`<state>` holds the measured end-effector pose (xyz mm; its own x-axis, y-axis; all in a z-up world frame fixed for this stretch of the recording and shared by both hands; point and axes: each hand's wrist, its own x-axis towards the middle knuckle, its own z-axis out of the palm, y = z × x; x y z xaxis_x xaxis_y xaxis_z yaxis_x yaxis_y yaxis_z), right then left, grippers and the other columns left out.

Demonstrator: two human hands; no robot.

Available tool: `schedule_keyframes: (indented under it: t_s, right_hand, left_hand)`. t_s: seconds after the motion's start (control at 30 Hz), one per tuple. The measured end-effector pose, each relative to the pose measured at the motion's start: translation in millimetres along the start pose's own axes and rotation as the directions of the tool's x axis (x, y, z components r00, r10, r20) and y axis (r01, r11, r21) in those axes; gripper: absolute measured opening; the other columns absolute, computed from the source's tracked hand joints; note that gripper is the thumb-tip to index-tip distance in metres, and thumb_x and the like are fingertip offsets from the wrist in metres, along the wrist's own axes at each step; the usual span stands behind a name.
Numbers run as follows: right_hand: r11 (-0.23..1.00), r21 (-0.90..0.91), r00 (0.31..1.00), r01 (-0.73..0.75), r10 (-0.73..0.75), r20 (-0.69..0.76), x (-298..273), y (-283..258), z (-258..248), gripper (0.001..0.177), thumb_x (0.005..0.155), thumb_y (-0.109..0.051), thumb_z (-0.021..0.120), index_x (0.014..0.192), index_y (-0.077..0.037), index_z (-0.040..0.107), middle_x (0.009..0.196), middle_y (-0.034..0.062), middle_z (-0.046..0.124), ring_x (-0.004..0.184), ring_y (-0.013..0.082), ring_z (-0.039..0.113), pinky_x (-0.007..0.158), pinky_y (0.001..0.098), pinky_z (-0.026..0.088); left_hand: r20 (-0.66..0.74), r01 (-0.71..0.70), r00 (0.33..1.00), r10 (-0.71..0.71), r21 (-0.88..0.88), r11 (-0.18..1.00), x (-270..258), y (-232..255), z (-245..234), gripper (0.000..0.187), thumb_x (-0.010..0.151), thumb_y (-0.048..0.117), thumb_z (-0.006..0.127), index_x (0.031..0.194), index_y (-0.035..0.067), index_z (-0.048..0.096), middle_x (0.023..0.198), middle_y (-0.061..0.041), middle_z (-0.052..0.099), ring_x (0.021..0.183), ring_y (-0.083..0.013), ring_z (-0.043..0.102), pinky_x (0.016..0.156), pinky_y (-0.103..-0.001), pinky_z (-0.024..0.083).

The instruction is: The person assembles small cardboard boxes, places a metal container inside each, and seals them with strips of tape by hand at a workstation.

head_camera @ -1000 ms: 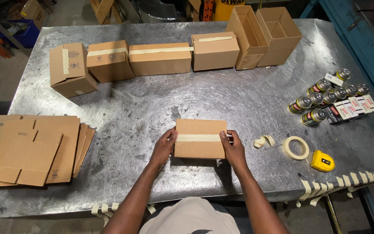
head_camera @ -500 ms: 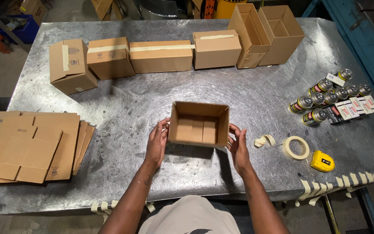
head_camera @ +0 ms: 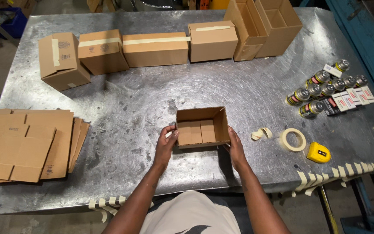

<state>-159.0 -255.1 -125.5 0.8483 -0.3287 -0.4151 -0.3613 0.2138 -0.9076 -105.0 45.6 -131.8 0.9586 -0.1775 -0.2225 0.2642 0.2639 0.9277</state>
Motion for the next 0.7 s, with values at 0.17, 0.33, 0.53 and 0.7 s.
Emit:
schedule_keyframes:
  t_s: [0.17,0.33,0.53,0.7]
  right_hand:
    - [0.996,-0.091,1.0,-0.011,0.013,0.023,2.6,7.7,-9.1,0.097,0.119,-0.077,0.051,0.186,-0.008,0.038,0.188,0.0321,0.033,0.175,0.0603,0.028,0.142,0.0717,0.028]
    - [0.993,-0.098,0.997,-0.062,0.067,0.045,3.4,-7.5,-0.7,0.112,0.113,-0.089,0.052,0.187,-0.007,0.036,0.188,0.0311,0.035,0.174,0.0579,0.031,0.141,0.068,0.033]
    - [0.991,-0.074,0.991,-0.109,0.114,0.065,54.2,20.1,0.3,0.105,0.111,-0.09,0.058,0.188,-0.02,0.042,0.187,0.0225,0.044,0.173,0.053,0.039,0.138,0.0643,0.038]
    - [0.98,-0.044,0.98,-0.192,0.194,0.051,34.8,-2.8,-1.1,0.115,0.099,-0.097,0.07,0.186,-0.026,0.046,0.188,0.0174,0.046,0.169,0.0463,0.047,0.132,0.0563,0.046]
  left_hand:
    - [-0.028,0.016,0.999,-0.015,0.048,0.999,0.4,6.4,5.4,0.062,0.118,0.041,0.076,0.163,0.002,0.057,0.159,-0.014,0.06,0.139,-0.0303,0.074,0.126,-0.05,0.058]
    - [-0.078,0.054,0.996,-0.047,0.092,0.994,-6.2,28.0,19.3,0.061,0.119,0.046,0.072,0.164,0.006,0.058,0.148,-0.008,0.061,0.13,-0.0267,0.075,0.114,-0.046,0.064]
    - [-0.135,0.104,0.987,-0.083,0.162,0.981,22.0,8.7,2.1,0.064,0.117,0.058,0.073,0.16,0.011,0.063,0.145,-0.005,0.063,0.127,-0.0259,0.074,0.102,-0.044,0.064]
    - [-0.169,0.111,0.982,-0.079,0.192,0.975,16.3,11.0,0.3,0.061,0.118,0.055,0.073,0.16,0.012,0.065,0.15,-0.008,0.061,0.139,-0.0302,0.064,0.108,-0.05,0.057]
